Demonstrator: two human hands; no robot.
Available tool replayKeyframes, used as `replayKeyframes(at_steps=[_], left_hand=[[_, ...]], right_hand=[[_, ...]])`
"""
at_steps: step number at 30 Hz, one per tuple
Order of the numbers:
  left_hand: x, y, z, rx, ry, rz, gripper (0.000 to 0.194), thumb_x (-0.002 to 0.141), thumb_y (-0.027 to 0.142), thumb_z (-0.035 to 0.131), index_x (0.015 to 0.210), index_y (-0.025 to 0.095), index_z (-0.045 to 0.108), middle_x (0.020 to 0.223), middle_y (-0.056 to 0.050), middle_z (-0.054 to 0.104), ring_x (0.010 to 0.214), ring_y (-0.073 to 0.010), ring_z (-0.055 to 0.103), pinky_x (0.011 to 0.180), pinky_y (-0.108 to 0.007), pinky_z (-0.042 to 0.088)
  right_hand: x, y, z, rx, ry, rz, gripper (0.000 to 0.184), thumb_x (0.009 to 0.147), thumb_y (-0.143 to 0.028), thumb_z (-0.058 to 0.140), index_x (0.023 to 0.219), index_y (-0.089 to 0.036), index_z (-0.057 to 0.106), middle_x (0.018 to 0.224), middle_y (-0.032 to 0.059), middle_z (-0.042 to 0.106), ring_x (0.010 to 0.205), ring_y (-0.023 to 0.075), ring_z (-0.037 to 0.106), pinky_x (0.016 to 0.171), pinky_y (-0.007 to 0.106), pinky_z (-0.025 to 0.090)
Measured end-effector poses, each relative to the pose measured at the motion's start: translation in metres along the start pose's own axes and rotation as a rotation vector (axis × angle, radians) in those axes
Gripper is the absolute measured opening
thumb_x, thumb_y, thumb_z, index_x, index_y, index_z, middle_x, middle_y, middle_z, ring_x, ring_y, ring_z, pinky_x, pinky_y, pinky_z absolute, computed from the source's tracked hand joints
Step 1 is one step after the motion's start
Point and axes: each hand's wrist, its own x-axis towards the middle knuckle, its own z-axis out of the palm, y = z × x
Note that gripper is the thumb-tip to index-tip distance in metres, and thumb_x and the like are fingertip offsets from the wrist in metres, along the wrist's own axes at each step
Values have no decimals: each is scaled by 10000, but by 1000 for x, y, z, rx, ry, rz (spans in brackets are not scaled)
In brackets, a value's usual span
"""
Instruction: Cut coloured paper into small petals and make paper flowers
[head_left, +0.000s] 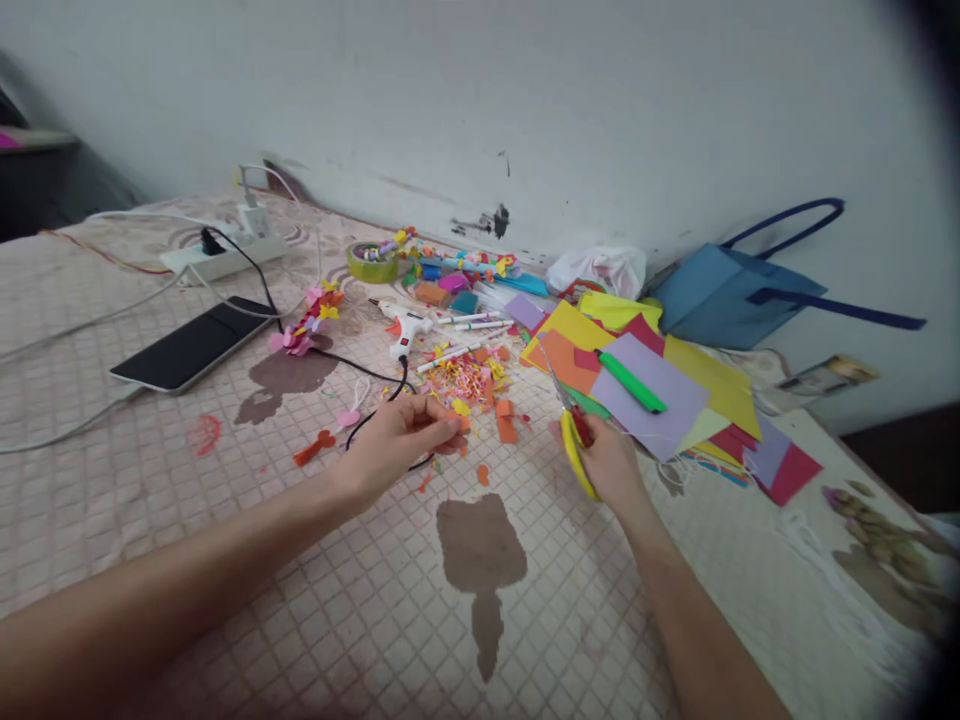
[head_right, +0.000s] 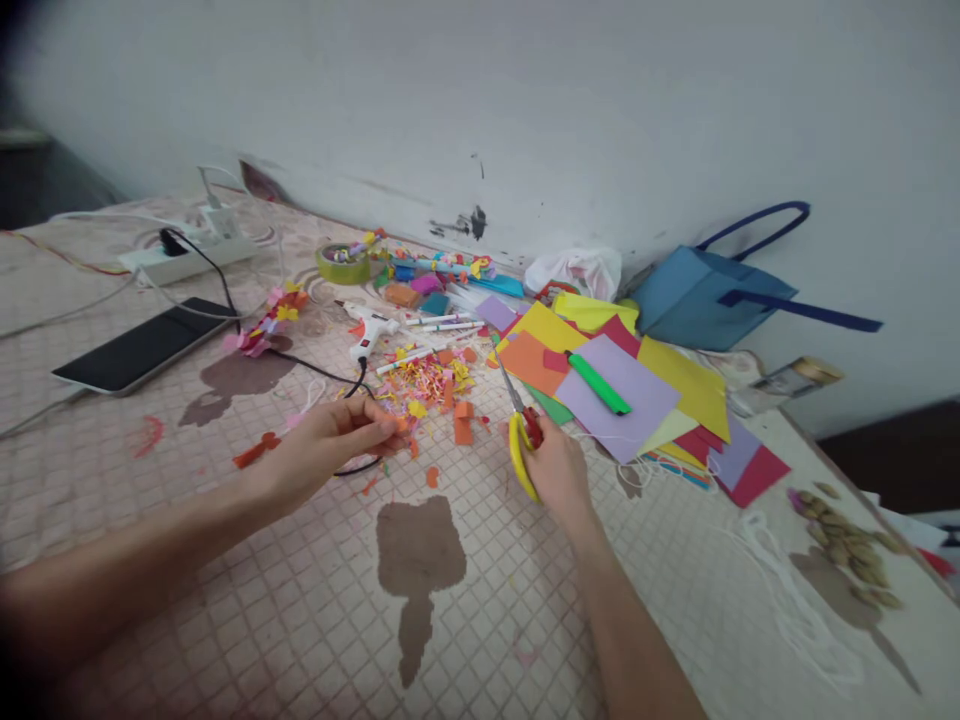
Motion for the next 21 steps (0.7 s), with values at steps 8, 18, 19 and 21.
replayKeyframes(at_steps=[8,18,19,21], left_hand=[[-1,0,3,41,-37,-60,146,785,225,636,725,134,539,766,-24,700,712,-102,653,724,-242,503],[1,-7,1,115,-104,-114,104,795,214,621,781,111,623,745,-28,690,709,-108,652,724,-245,508],[1,-7,1,122,-113,-119,106,798,216,618,790,110,628,741,-31,692,712,-112,654,726,-248,509],[1,-7,2,132,-132,-127,112,801,219,616,800,109,635,736,-34,695,710,-117,656,724,-255,512]], right_hand=[[1,-3,-5,-171,-74,47,355,795,-540,491,812,-211,623,678,60,657,599,224,595,502,286,324],[3,13,-7,-300,-87,-17,422,800,-450,558,1081,-140,612,885,124,698,805,277,648,655,321,424],[2,15,-8,-311,-77,-29,412,806,-454,554,1057,-136,620,855,123,696,787,279,646,650,325,426],[1,18,-11,-320,-35,-47,386,824,-473,528,977,-137,640,791,120,688,749,280,640,637,336,431]])
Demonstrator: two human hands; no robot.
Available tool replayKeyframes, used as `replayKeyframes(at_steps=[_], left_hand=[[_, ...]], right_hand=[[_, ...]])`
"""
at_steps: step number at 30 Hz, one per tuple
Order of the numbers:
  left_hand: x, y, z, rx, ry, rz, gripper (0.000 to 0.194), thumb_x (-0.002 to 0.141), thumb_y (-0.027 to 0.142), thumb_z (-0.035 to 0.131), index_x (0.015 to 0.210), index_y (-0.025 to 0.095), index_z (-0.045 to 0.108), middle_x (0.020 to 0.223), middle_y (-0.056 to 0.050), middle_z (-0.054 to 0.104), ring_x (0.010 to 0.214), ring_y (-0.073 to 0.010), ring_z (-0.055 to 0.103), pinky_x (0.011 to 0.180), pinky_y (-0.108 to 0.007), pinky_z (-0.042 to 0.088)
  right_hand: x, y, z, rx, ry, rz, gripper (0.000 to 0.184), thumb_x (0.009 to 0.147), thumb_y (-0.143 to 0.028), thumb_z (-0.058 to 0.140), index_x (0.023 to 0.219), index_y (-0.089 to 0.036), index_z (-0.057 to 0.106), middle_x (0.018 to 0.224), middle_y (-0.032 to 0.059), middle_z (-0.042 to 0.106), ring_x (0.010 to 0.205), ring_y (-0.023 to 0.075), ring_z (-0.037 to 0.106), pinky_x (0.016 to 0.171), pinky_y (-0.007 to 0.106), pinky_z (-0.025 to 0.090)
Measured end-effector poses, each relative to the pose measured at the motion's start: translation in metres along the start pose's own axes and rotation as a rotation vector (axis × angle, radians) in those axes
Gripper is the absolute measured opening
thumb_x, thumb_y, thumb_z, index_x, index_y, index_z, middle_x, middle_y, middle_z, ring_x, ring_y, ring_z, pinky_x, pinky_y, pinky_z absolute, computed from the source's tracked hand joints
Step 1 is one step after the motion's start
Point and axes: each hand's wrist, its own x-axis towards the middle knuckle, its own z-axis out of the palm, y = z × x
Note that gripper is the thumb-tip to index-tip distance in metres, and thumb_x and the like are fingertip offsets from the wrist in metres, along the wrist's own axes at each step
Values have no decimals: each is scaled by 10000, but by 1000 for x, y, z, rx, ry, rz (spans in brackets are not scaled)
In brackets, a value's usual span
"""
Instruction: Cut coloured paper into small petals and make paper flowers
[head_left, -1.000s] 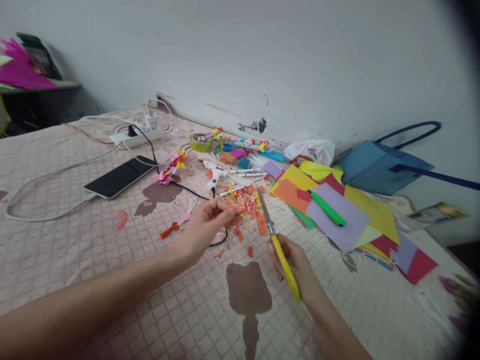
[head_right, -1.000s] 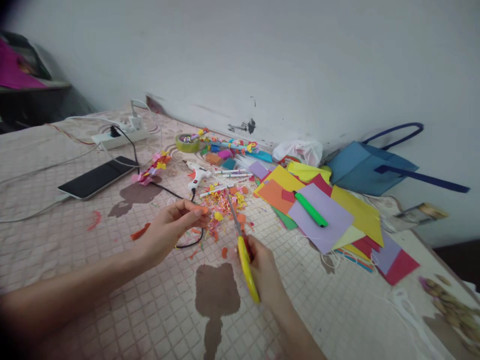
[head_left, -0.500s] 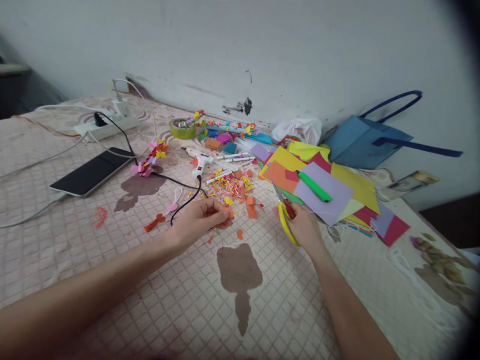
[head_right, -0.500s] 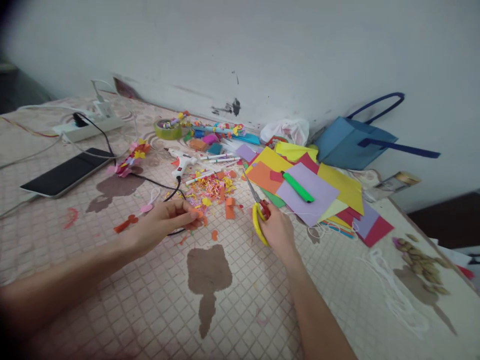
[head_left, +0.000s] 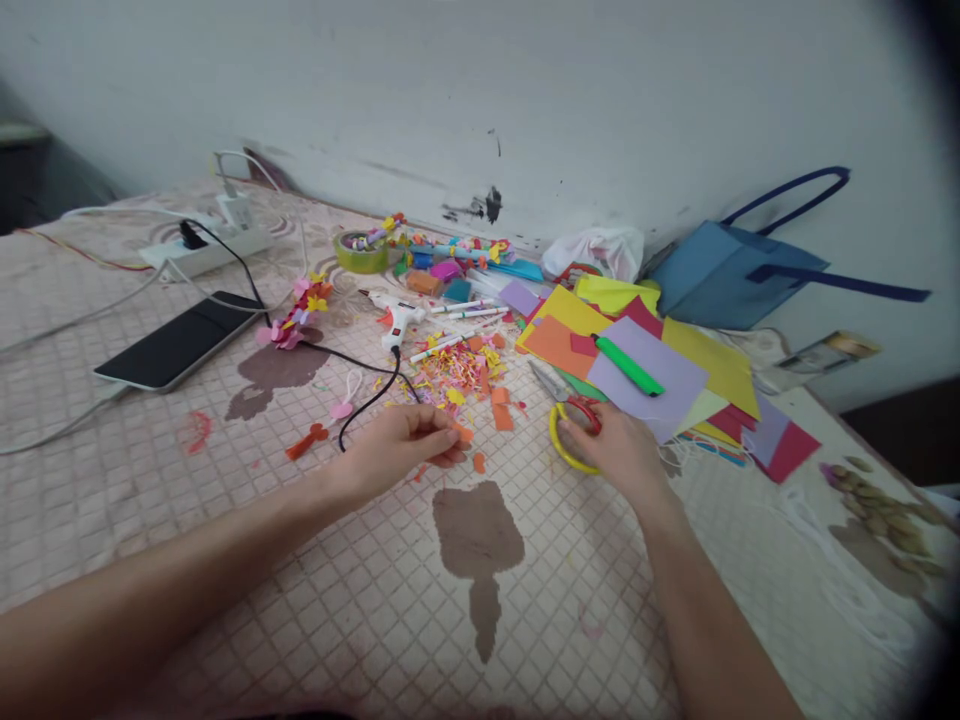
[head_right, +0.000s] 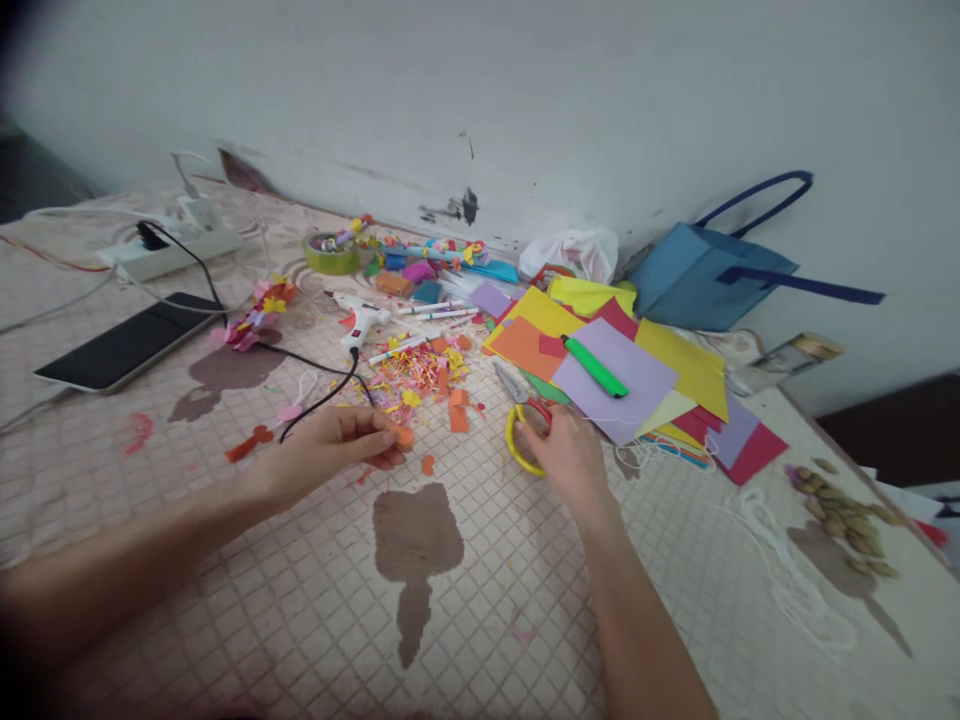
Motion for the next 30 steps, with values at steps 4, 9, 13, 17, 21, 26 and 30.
replayKeyframes(at_steps=[4,9,13,17,21,26,30], left_hand=[[-2,-1,1,-2,-39,-9,130,799,240,626,804,112,643,746,-36,701,701,-115,655,717,-252,517],[-4,-3,3,-1,-93,26,196,795,313,634,804,117,638,763,-44,701,692,-112,650,689,-241,519],[-7,-2,7,85,-111,81,213,800,331,622,790,119,619,730,-44,679,666,-120,634,653,-246,515],[-10,-2,10,164,-128,147,216,818,338,596,754,132,601,684,-24,644,628,-110,599,596,-220,485],[-10,-5,12,191,-137,164,207,824,335,582,774,134,594,718,-32,648,634,-113,588,596,-227,476],[-10,-6,13,131,-119,114,170,802,301,605,804,132,586,724,-30,650,661,-120,603,618,-234,480],[-8,-2,9,111,-110,119,159,801,280,603,836,127,583,749,-35,652,692,-123,617,653,-246,493]], right_hand=[[-2,0,-8,122,161,-36,331,838,-446,514,890,-147,646,818,131,671,759,271,626,666,365,460],[-20,-42,-22,789,38,-166,245,869,-375,505,951,-193,646,935,73,683,779,189,638,652,297,505],[-44,-86,-29,1046,-269,-328,213,866,-342,535,988,-213,651,926,45,684,764,157,634,637,265,505],[-55,-100,-29,1042,-240,-333,144,855,-276,549,920,-206,657,859,36,666,729,148,605,640,265,490],[-54,-99,-27,1015,-223,-298,133,857,-207,515,821,-195,643,776,20,647,669,136,584,621,259,470],[-54,-99,-24,1047,-187,-260,102,840,-205,533,796,-189,624,753,16,641,657,135,587,604,255,461],[-52,-97,-23,1194,-264,-139,112,827,-280,568,788,-186,614,656,-4,608,556,116,560,507,230,448]])
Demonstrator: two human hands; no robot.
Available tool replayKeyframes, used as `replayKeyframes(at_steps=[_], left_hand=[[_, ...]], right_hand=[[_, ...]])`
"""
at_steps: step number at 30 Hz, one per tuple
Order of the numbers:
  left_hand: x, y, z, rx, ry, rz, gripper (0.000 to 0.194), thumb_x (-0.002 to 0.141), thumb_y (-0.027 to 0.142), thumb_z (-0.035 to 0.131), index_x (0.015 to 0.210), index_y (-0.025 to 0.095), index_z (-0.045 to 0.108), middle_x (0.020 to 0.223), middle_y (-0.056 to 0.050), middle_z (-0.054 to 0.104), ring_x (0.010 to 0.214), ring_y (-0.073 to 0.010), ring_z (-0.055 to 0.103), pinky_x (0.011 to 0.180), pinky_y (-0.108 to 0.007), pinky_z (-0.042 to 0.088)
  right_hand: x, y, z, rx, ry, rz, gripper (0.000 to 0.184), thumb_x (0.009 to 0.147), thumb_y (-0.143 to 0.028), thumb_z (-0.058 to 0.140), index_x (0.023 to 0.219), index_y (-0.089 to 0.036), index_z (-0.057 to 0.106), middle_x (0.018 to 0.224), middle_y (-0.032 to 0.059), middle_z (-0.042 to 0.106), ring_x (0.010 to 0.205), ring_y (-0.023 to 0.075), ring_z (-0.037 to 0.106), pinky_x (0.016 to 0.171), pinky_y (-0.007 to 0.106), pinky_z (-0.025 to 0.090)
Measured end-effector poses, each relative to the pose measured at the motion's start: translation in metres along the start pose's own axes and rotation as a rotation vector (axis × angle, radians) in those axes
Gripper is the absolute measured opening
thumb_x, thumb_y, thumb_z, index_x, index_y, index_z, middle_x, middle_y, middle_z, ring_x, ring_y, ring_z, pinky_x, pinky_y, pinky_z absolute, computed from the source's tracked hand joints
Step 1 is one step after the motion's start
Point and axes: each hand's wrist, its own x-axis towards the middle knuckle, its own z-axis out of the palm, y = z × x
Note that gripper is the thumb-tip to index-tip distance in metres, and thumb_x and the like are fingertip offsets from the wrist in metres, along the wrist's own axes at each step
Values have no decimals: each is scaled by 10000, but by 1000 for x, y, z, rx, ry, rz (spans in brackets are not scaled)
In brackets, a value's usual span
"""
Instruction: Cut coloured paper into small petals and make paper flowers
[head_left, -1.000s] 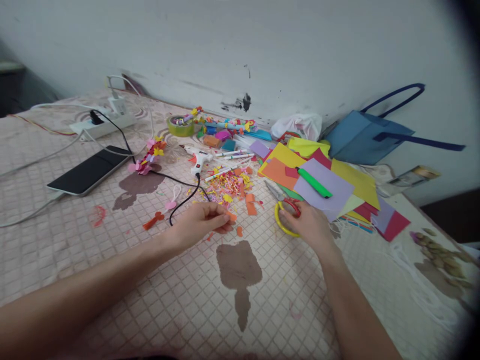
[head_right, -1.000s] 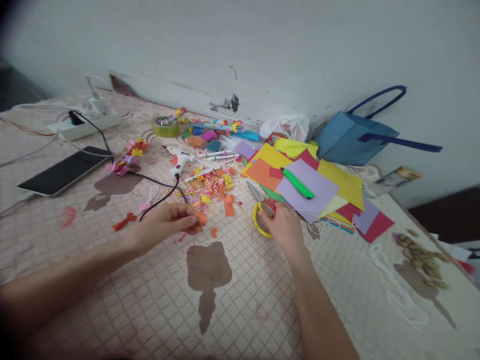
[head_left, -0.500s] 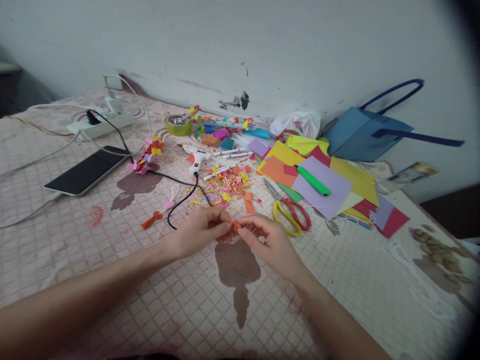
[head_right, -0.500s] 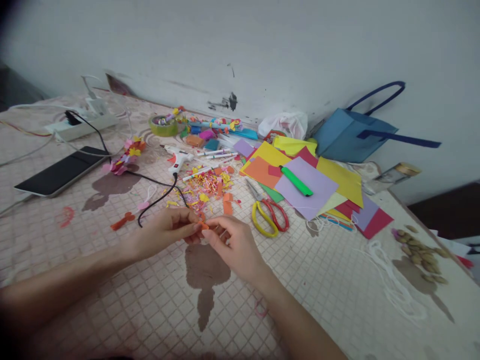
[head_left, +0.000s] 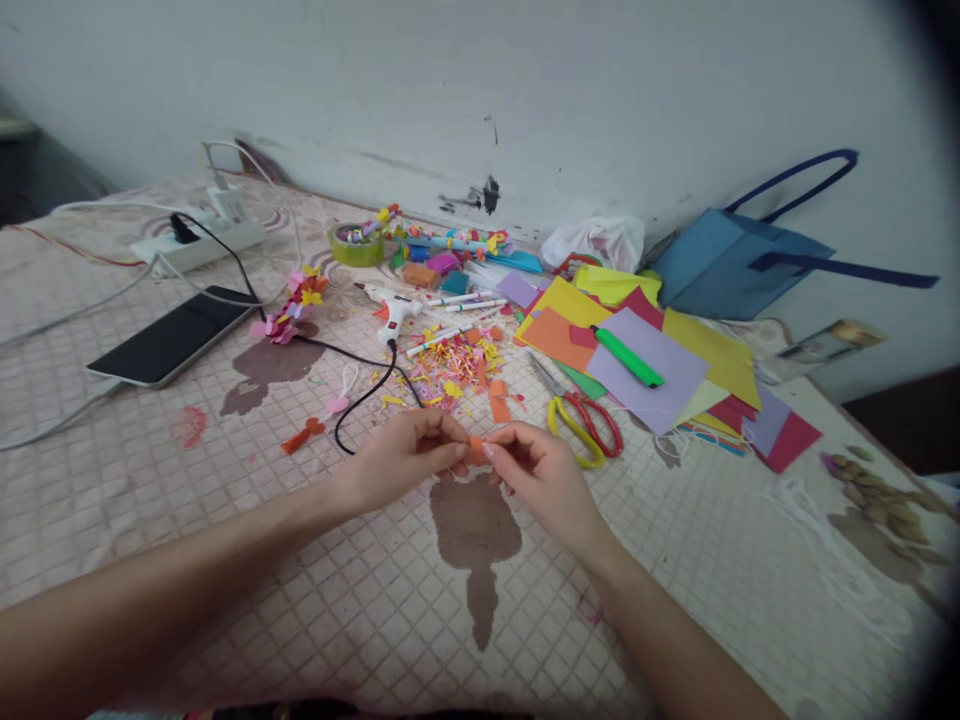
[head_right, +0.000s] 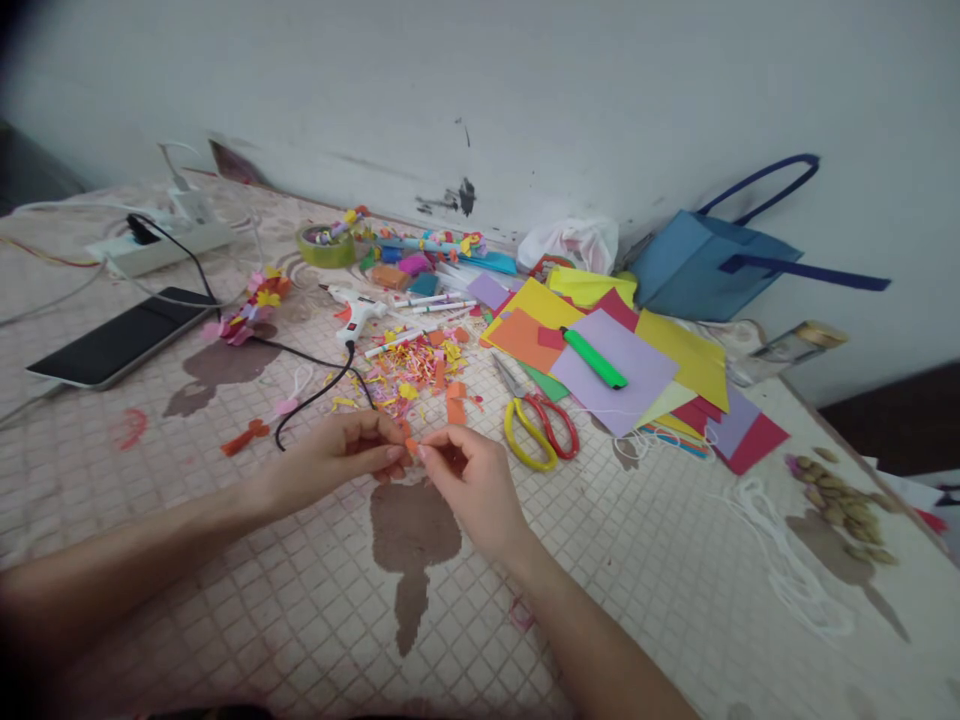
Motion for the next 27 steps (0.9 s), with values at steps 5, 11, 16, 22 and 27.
replayKeyframes(at_steps=[5,11,16,22,27], left_hand=[[3,8,-11,-6,122,36,148,801,270,608,857,138,570,783,-32,659,725,-125,633,654,-240,498],[1,5,-5,17,62,23,177,798,286,610,887,137,577,808,-44,668,688,-122,623,655,-260,506],[-1,1,2,30,18,59,191,797,310,617,846,127,595,756,-30,633,640,-105,579,610,-238,482],[-2,4,2,46,26,53,168,808,288,595,760,127,582,647,0,582,578,-91,534,563,-218,454],[-1,-2,2,35,29,53,184,802,313,609,790,131,586,681,-10,593,602,-96,545,580,-220,460]], right_hand=[[5,5,-9,271,96,78,166,813,-350,612,786,-187,591,620,-21,576,498,88,502,429,197,409],[5,5,-4,281,26,117,189,803,-368,612,758,-186,586,584,-26,554,492,87,494,418,196,404],[2,3,4,239,-90,134,199,813,-373,592,754,-183,585,574,-43,524,464,75,476,418,196,398],[1,2,6,240,-163,155,196,811,-370,587,751,-184,571,605,-39,532,475,76,492,419,188,404],[-1,3,10,52,-66,37,140,824,-294,562,729,-191,567,611,-24,553,520,96,505,489,216,425]])
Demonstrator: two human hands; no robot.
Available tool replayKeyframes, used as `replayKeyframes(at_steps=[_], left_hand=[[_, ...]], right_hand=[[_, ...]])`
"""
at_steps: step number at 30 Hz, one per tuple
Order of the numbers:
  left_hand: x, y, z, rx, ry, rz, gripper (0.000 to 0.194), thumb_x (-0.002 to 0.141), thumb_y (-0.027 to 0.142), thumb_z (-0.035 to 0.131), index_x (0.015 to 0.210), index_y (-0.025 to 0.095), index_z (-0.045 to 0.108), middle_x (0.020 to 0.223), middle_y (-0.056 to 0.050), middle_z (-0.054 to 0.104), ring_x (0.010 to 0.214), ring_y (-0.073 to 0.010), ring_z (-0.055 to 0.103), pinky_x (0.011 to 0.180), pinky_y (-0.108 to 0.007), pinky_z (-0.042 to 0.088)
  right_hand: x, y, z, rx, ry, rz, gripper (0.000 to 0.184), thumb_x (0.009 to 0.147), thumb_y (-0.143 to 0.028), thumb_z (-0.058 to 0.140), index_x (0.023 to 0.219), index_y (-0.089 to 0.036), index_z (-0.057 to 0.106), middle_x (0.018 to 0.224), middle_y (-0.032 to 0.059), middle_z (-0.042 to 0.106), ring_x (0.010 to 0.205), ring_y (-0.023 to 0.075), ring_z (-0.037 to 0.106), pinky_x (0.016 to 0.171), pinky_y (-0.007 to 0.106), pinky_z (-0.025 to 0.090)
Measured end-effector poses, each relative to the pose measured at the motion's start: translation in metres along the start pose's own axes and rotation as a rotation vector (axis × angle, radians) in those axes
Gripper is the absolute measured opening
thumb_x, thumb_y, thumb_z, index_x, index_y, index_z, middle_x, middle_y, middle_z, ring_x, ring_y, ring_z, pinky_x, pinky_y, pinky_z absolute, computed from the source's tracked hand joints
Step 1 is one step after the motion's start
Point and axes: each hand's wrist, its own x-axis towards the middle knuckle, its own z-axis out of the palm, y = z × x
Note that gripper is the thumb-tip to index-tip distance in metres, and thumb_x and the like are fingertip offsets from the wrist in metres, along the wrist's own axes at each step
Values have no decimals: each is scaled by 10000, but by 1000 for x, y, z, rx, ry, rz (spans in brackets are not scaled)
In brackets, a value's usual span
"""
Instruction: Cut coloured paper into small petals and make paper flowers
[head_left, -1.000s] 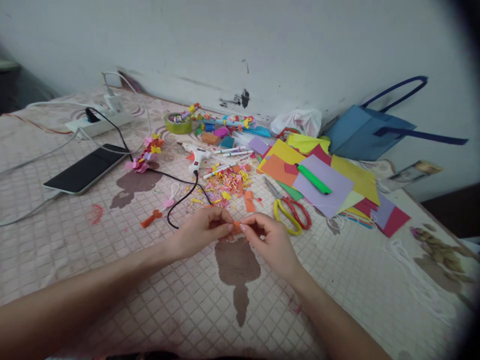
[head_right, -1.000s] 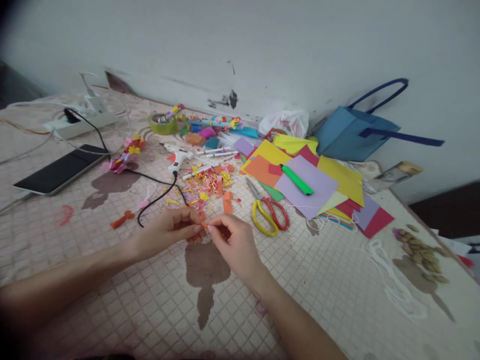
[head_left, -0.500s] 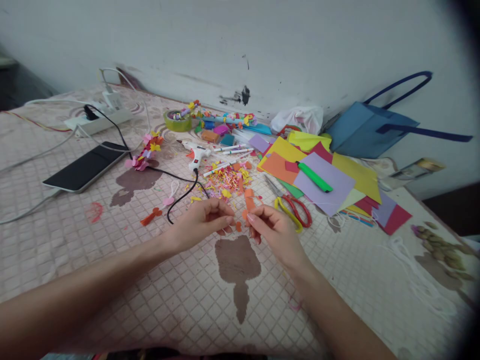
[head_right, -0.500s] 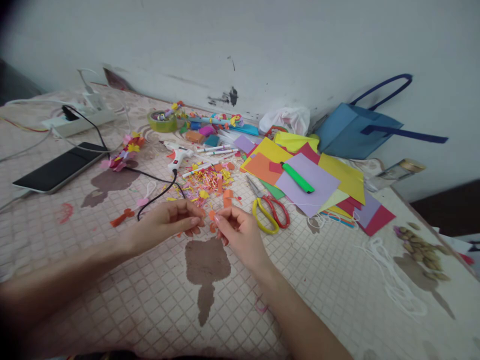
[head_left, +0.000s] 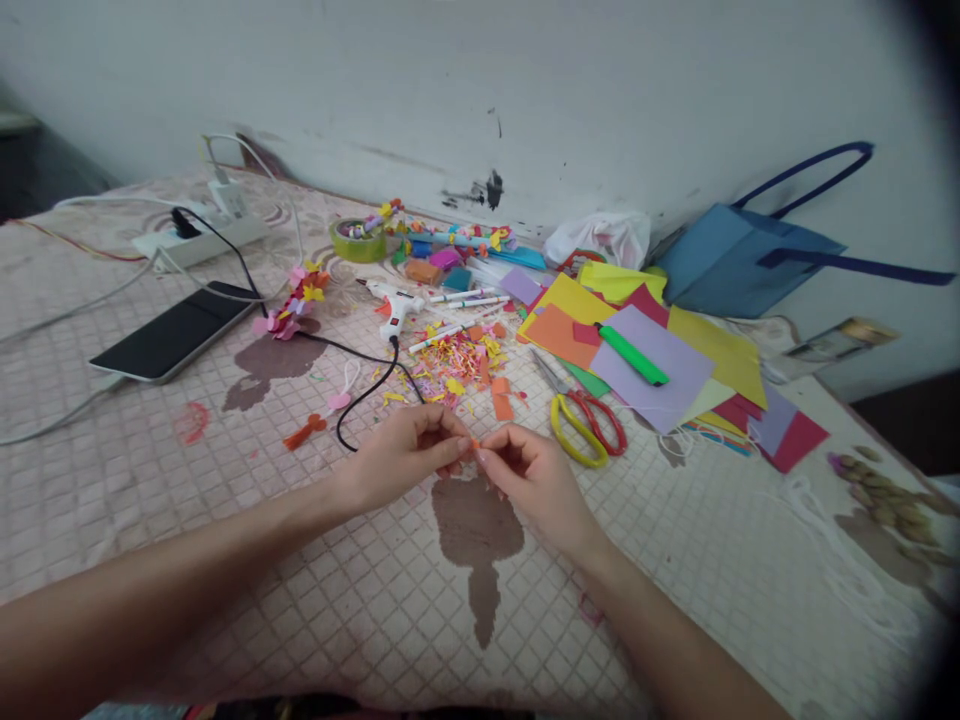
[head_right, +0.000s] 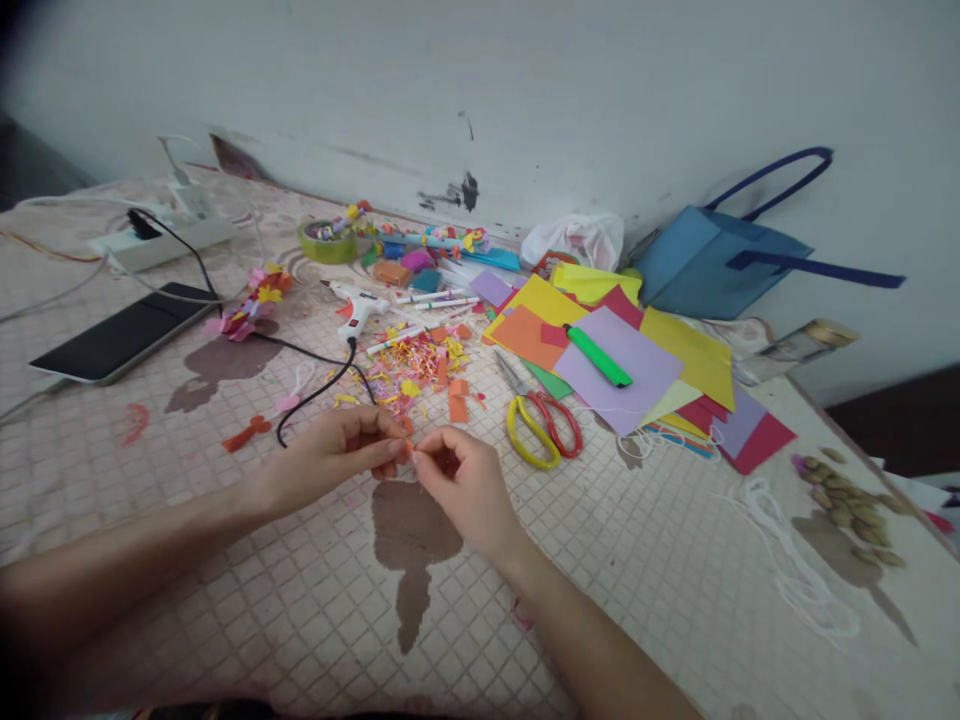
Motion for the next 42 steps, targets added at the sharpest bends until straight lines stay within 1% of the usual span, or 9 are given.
replayKeyframes(at_steps=[3,6,12,15,23,28,34,38,42], left_hand=[[0,-2,0,-16,-10,16,202,790,326,630,828,131,590,717,-14,598,630,-102,556,599,-227,466],[0,1,0,-21,-12,7,186,793,306,625,803,123,593,683,-3,583,615,-94,544,599,-223,459],[1,4,-3,-86,-22,-28,127,786,211,612,870,120,589,790,-28,632,714,-110,589,676,-243,471],[2,2,-5,-93,-29,-17,138,774,191,621,887,123,582,816,-32,641,738,-112,595,679,-237,464],[2,5,-6,-34,3,-30,163,789,209,593,922,118,566,779,-24,642,676,-98,588,610,-215,446],[2,8,-7,12,14,-5,145,790,189,567,918,119,561,766,-15,638,673,-97,588,601,-213,446],[3,7,-13,236,-3,37,122,792,176,537,897,126,574,742,-19,635,655,-108,579,595,-222,444],[0,6,-11,602,-37,114,118,792,133,502,811,148,617,695,-3,618,611,-102,542,565,-212,395],[-6,-3,-5,877,-17,146,159,767,93,488,798,164,626,716,-15,618,627,-127,535,575,-238,373]], right_hand=[[-3,0,3,-161,80,-108,91,813,-228,558,730,-198,582,682,-3,601,602,120,547,566,242,443],[-4,-1,4,-202,104,-143,87,807,-220,569,724,-200,588,686,-3,603,608,123,545,569,246,435],[0,2,-1,184,-18,83,222,820,-388,587,720,-191,569,578,-37,535,466,85,480,434,207,407],[2,3,-1,316,-38,168,235,816,-398,579,723,-183,574,618,-23,569,465,74,484,401,185,395],[2,4,-1,302,-73,174,210,826,-348,540,718,-170,564,653,-12,585,480,66,501,402,170,402],[2,3,-8,164,-26,113,223,857,-361,490,794,-169,587,698,5,600,506,91,519,423,204,406],[5,2,-21,-328,154,-116,119,846,-243,523,776,-179,595,690,2,599,572,114,519,527,235,401],[6,7,-19,-511,36,-148,24,809,-183,572,815,-197,590,754,1,612,618,125,538,572,248,408],[8,15,-12,-627,-33,-153,155,788,-121,564,916,-210,569,850,22,602,743,158,575,661,279,429]])
